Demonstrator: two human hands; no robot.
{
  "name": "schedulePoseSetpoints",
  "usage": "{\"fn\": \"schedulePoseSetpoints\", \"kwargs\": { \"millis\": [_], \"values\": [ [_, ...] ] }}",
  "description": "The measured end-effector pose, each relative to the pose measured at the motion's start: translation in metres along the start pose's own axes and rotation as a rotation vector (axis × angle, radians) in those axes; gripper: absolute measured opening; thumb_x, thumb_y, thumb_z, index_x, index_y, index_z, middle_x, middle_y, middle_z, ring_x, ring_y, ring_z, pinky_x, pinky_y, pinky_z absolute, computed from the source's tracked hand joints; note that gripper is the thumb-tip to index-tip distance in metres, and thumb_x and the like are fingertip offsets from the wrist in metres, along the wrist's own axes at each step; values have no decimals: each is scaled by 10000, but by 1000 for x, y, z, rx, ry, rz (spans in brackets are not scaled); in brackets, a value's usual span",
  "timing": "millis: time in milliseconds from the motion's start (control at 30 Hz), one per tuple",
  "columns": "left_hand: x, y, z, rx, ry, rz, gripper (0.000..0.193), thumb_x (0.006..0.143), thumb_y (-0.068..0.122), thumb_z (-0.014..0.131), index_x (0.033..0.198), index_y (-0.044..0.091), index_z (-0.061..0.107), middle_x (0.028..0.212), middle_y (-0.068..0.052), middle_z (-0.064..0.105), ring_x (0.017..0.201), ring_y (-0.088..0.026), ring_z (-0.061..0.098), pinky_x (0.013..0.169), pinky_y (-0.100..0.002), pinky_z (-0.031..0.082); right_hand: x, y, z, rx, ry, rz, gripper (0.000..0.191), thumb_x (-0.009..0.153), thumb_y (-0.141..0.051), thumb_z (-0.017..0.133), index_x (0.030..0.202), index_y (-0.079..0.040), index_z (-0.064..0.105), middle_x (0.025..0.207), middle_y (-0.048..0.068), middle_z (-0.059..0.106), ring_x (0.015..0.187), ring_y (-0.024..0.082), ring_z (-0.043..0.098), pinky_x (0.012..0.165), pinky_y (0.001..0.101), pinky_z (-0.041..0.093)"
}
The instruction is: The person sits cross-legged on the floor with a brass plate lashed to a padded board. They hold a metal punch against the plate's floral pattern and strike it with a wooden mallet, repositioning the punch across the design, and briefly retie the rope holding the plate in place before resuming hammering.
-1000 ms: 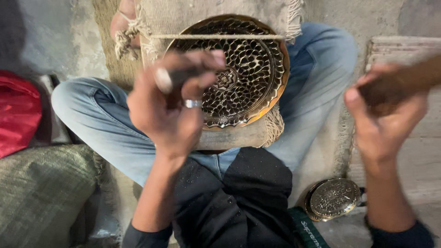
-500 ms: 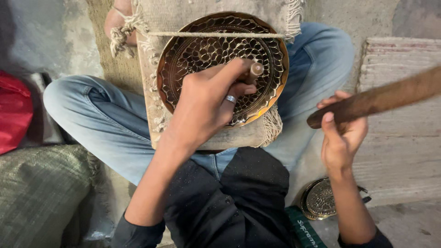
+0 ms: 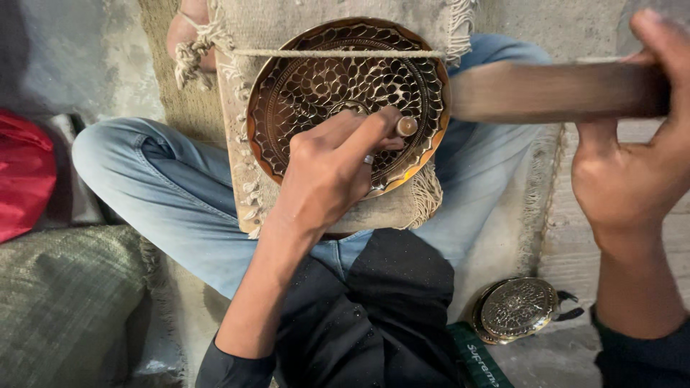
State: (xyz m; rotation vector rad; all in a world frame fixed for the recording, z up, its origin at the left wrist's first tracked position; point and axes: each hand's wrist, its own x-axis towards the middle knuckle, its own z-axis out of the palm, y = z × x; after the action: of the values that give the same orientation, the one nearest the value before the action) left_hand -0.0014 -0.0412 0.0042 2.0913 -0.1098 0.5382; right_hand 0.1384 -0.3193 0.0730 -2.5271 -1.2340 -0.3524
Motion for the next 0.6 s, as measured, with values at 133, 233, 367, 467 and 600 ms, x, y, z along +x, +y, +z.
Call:
{"fn": "schedulePoseSetpoints", "kwargs": {
  "millis": [133, 233, 367, 467, 600],
  "values": [
    [-1, -2, 1, 15, -3, 13, 543, 776, -132, 597, 1291, 40, 591, 1044, -47, 743, 899, -246, 703, 800, -360, 607, 18, -11, -5, -196, -67, -54, 632, 903, 197, 700, 1460, -85, 602, 1245, 117, 552, 997, 226, 585, 866, 304, 482],
    [-3, -4, 1, 1, -6, 7, 548, 760, -124, 606, 1281, 44, 598, 1022, -56, 734, 900, -253, 704, 795, -371, 601, 28, -22, -9, -262, -86, -88, 670, 835, 213, 712, 1427, -94, 640, 1209, 118, 556, 993, 250, 592, 852, 327, 486],
    [-1, -5, 4, 22, 6, 0, 459, 803, -124, 612, 1213, 83, 607, 1016, -52, 730, 883, -228, 718, 777, -337, 606, 39, -34, -10, -285, -89, -121, 681, 775, 215, 722, 1388, -77, 666, 1180, 127, 569, 1056, 286, 610, 889, 369, 505],
    [-2, -6, 3, -13, 20, 9, 485, 790, -122, 602, 1235, 70, 613, 1016, -65, 728, 910, -245, 721, 804, -352, 608, 42, -38, -10, -282, -101, -104, 663, 780, 199, 736, 1379, -76, 665, 1171, 138, 579, 1064, 286, 620, 886, 368, 510],
    [-1, -5, 2, -35, 11, -8, 483, 793, -125, 591, 1229, 79, 622, 1015, -64, 734, 913, -240, 728, 803, -350, 610, 41, -42, -13, -304, -114, -74, 634, 786, 171, 757, 1361, -79, 660, 1168, 142, 593, 1062, 280, 631, 882, 359, 515]
  ]
}}
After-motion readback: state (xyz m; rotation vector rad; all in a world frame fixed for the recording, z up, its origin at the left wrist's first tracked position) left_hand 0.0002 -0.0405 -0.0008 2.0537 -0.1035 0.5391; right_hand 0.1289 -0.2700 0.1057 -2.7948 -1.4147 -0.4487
